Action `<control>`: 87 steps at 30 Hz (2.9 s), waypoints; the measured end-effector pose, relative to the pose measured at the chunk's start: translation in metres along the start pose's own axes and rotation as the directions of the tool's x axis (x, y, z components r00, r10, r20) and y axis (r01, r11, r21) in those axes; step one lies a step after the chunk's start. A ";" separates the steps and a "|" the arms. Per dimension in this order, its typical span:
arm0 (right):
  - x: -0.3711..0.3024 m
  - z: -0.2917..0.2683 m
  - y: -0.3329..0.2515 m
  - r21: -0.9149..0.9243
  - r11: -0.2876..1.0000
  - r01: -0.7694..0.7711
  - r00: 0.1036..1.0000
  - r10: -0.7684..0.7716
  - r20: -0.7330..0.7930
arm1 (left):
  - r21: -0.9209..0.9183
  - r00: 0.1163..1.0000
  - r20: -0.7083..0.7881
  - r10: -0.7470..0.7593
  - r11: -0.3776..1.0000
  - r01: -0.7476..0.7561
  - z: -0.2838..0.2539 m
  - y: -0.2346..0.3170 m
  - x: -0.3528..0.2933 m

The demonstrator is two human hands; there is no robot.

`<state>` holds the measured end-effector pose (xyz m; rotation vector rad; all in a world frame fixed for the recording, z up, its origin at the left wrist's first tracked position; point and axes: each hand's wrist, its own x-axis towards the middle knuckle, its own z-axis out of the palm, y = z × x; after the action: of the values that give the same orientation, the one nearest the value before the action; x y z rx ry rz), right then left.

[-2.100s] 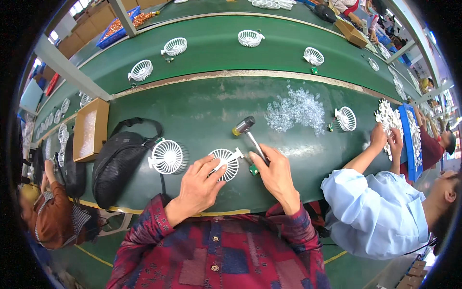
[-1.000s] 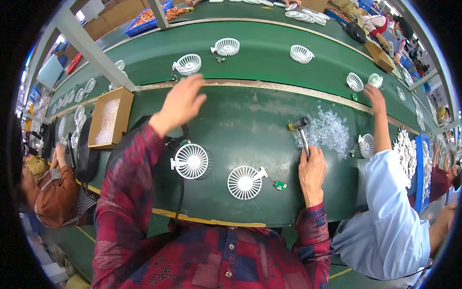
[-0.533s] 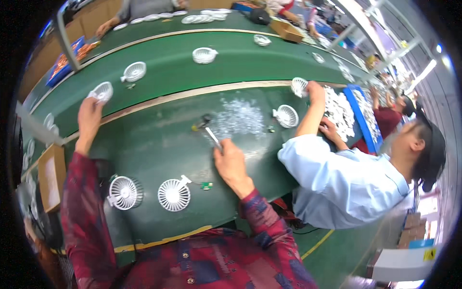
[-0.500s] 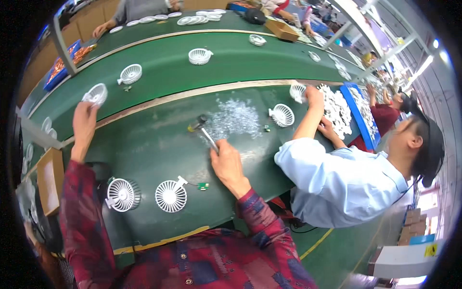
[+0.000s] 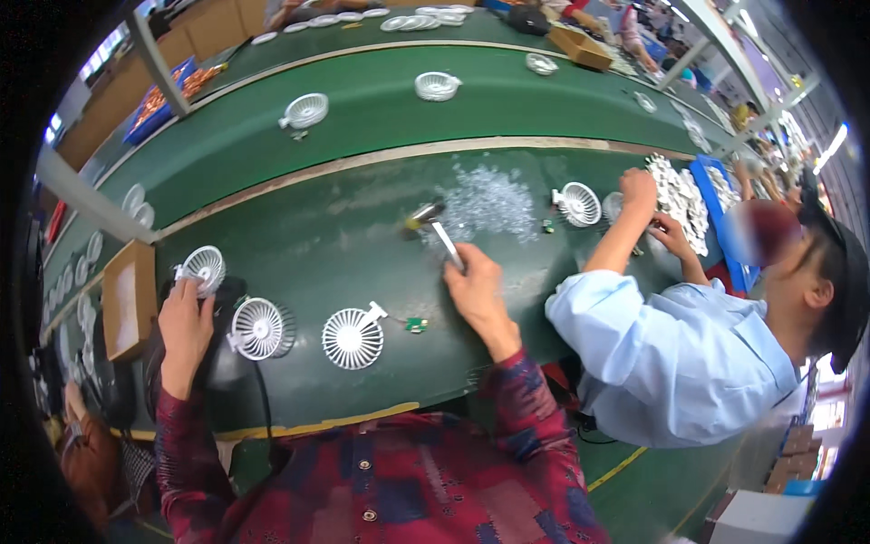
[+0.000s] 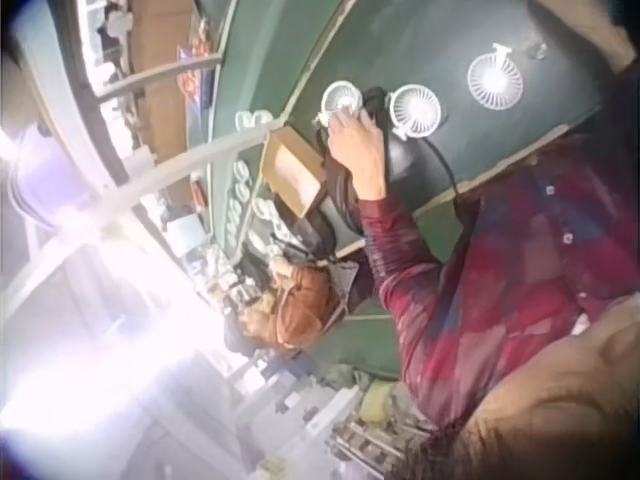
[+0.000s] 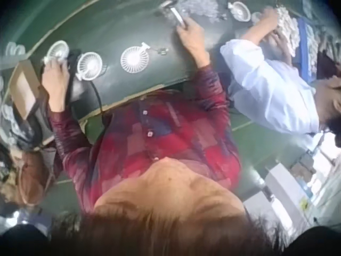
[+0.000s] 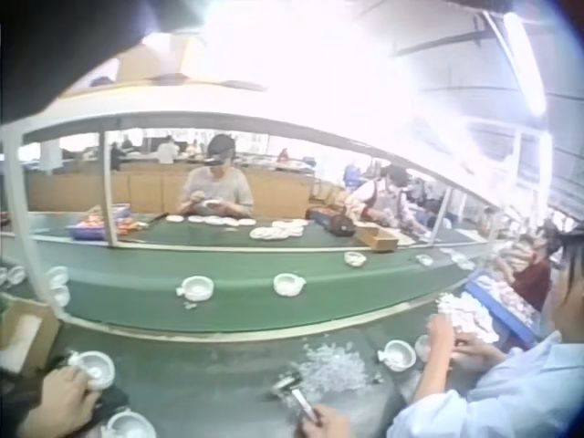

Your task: The person assembles mini fan covers by fitting components together by hand, tapping them into place using a small mallet, and placing the assembled pieces onto the conveyor belt.

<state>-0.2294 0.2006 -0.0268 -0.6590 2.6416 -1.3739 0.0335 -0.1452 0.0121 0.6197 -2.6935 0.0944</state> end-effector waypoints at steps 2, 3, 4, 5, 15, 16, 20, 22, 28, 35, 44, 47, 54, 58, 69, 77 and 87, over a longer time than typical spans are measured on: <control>0.002 -0.003 0.026 0.025 0.999 0.023 0.999 -0.022 -0.042 | -0.107 0.992 -0.124 0.020 0.994 -0.034 -0.012 0.023 0.000; 0.002 -0.002 0.035 0.075 0.993 -0.092 0.996 0.092 -0.008 | -0.151 0.983 -0.176 0.043 0.986 -0.070 -0.014 0.032 -0.002; 0.001 -0.001 0.035 0.072 0.993 -0.094 0.996 0.094 -0.004 | -0.308 0.991 -0.131 0.026 0.949 -0.065 -0.013 0.041 -0.007; 0.001 0.000 0.031 0.147 0.979 -0.143 0.990 0.142 0.011 | -0.411 0.996 -0.085 0.024 0.910 -0.057 -0.017 0.053 -0.013; 0.005 0.029 -0.002 -0.124 0.992 -0.019 0.999 0.013 -0.041 | -0.364 0.970 0.055 0.237 0.909 -0.202 -0.003 0.146 -0.042; 0.005 0.030 0.002 -0.123 0.992 -0.021 0.999 0.016 -0.040 | -0.345 0.971 0.048 0.233 0.917 -0.202 -0.001 0.148 -0.042; 0.006 0.032 0.008 -0.237 0.967 0.098 0.992 -0.113 -0.052 | -0.371 0.974 0.075 0.213 0.913 -0.171 0.004 0.149 -0.048; 0.004 0.028 0.001 -0.228 0.968 0.106 0.993 -0.115 -0.024 | -0.388 0.972 0.109 0.206 0.909 -0.149 0.005 0.148 -0.052; 0.002 0.018 -0.007 -0.018 0.985 -0.169 0.985 0.170 0.017 | -0.374 0.978 0.071 0.196 0.914 -0.156 0.008 0.155 -0.053; 0.003 0.021 0.013 0.102 0.978 -0.184 0.980 0.176 0.090 | -0.369 0.971 0.055 0.231 0.909 -0.195 0.010 0.174 -0.036; 0.011 0.025 0.000 -0.141 0.990 -0.012 0.995 0.026 0.097 | -0.410 0.976 0.055 0.210 0.896 -0.170 0.017 0.178 -0.040; 0.016 0.031 0.005 -0.230 0.947 0.226 0.974 -0.227 0.023 | -0.418 0.976 0.046 0.213 0.891 -0.175 0.016 0.177 -0.040; 0.018 0.025 -0.010 -0.223 0.968 0.115 0.993 -0.105 0.056 | -0.429 0.974 0.061 0.217 0.887 -0.171 0.012 0.167 -0.038; 0.016 0.020 -0.008 -0.065 0.998 0.011 0.998 -0.007 0.056 | -0.426 0.966 0.114 0.232 0.890 -0.163 0.010 0.161 -0.035; -0.002 0.003 -0.027 0.485 0.781 -0.394 0.917 0.300 0.261 | -0.364 0.955 0.229 0.189 0.926 -0.095 0.013 0.173 -0.027; -0.030 0.007 -0.033 0.648 0.370 -0.666 0.729 0.134 0.672 | -0.824 0.965 0.084 0.248 0.562 -0.073 0.009 0.163 -0.026; -0.054 0.034 -0.040 0.610 0.154 -0.778 0.625 0.088 0.775 | -0.855 0.948 0.069 0.309 0.508 -0.104 -0.002 0.164 -0.030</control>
<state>-0.1581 0.1770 -0.0215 0.0208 0.9423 -1.7210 -0.0121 0.0152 0.0062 -0.0325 -2.5332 -1.2353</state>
